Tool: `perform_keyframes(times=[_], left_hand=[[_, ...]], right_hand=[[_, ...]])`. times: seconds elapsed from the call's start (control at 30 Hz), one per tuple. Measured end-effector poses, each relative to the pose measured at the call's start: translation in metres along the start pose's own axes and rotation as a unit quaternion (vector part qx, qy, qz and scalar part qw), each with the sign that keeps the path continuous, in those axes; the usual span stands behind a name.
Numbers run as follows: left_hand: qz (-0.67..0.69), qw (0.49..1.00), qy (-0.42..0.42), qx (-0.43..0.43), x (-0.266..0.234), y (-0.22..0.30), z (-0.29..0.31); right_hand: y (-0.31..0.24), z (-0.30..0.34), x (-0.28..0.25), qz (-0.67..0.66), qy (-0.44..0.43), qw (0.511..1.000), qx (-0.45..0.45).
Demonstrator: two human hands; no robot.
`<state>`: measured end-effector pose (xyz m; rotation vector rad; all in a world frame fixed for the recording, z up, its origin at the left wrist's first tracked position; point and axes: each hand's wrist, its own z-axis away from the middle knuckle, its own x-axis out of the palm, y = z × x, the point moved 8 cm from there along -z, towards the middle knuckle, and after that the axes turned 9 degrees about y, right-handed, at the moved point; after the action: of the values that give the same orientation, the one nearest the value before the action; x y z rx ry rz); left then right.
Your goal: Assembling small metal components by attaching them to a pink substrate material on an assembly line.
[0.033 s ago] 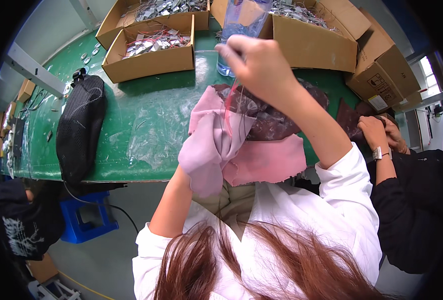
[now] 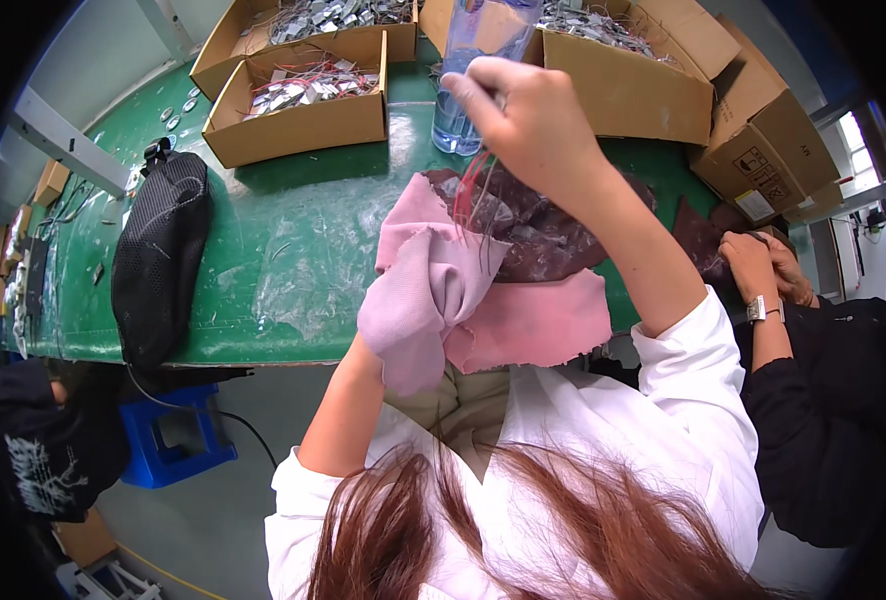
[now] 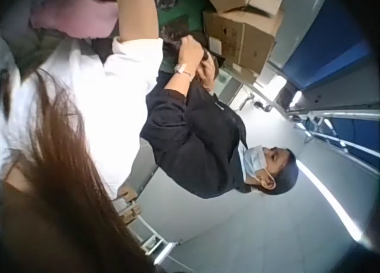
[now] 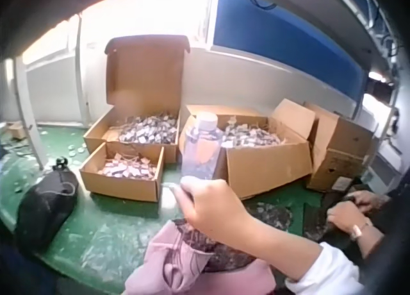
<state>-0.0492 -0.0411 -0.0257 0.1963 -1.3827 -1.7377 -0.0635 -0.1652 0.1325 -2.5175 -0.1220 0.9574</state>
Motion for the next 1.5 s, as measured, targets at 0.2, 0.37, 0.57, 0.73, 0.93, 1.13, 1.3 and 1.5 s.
perform_keyframes(times=[0.2,0.37,0.57,0.73,0.93,1.13,1.3,1.5], left_hand=[[-0.456,0.7,-0.135,0.532,0.044,0.063,0.027],[-0.206,0.967,0.018,0.149,0.016,0.036,-0.006],[-0.305,0.9,0.018,0.31,0.026,0.039,0.005],[-0.157,0.979,-0.034,0.129,-0.005,-0.008,-0.017],[-0.312,0.925,-0.022,0.215,-0.02,-0.021,-0.019],[-0.12,0.971,-0.076,0.191,-0.002,0.008,-0.01],[-0.082,0.996,-0.025,0.024,0.016,0.015,-0.009],[-0.24,0.944,-0.052,0.22,0.015,0.028,-0.007]], right_hand=[[-0.011,0.033,0.036,-0.137,-0.174,0.974,0.037],[-0.009,0.058,0.074,-0.023,-0.23,0.971,0.056],[0.002,0.045,0.07,-0.013,-0.197,0.978,0.063],[-0.015,0.026,0.047,-0.031,-0.082,0.996,-0.032],[-0.012,-0.01,-0.015,0.118,0.085,0.977,-0.157],[-0.005,-0.003,0.001,-0.056,-0.122,0.991,0.025],[-0.009,0.046,0.063,-0.06,-0.217,0.973,0.047],[-0.013,0.058,0.082,-0.027,-0.225,0.973,0.05]])
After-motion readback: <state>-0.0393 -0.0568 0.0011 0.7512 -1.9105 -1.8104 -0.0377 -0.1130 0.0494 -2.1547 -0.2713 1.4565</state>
